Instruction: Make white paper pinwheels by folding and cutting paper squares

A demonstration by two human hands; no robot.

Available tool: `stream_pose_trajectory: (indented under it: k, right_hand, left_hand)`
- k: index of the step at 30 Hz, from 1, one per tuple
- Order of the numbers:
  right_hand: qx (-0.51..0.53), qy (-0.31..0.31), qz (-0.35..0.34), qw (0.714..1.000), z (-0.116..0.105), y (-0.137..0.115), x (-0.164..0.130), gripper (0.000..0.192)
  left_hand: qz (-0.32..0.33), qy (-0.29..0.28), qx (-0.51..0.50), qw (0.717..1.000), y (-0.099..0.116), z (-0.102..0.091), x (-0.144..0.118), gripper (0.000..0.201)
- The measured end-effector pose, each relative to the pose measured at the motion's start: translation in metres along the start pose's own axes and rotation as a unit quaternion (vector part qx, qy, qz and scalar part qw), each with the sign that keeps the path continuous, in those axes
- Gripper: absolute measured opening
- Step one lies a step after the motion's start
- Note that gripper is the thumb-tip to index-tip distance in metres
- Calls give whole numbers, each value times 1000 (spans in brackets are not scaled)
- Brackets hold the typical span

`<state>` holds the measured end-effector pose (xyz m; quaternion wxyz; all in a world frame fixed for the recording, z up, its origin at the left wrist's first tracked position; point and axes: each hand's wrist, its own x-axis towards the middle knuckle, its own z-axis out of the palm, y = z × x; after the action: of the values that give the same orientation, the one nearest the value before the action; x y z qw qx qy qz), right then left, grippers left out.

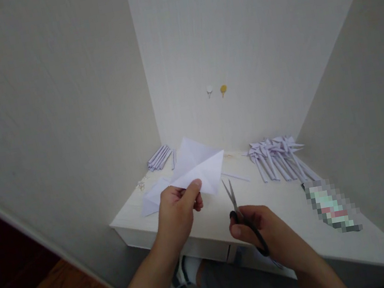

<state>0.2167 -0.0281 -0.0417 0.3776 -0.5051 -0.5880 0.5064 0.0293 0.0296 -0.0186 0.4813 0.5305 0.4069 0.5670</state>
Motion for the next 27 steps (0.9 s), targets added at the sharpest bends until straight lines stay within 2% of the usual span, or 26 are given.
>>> stream_pose_trajectory:
  k: [4,10,27]
  right_hand:
    - [-7,-16,20,1000,10,-6,-2,38]
    - [-8,-23,26,999,14,-16,-4,33]
    - [-23,-28,38,999,14,-7,2,39]
  left_hand:
    - [23,6,23,999,4,-2,-2,37]
    - [19,-8,33,999,1,-1,-4,38]
    - [13,-18,74,997,3,2,-4,41]
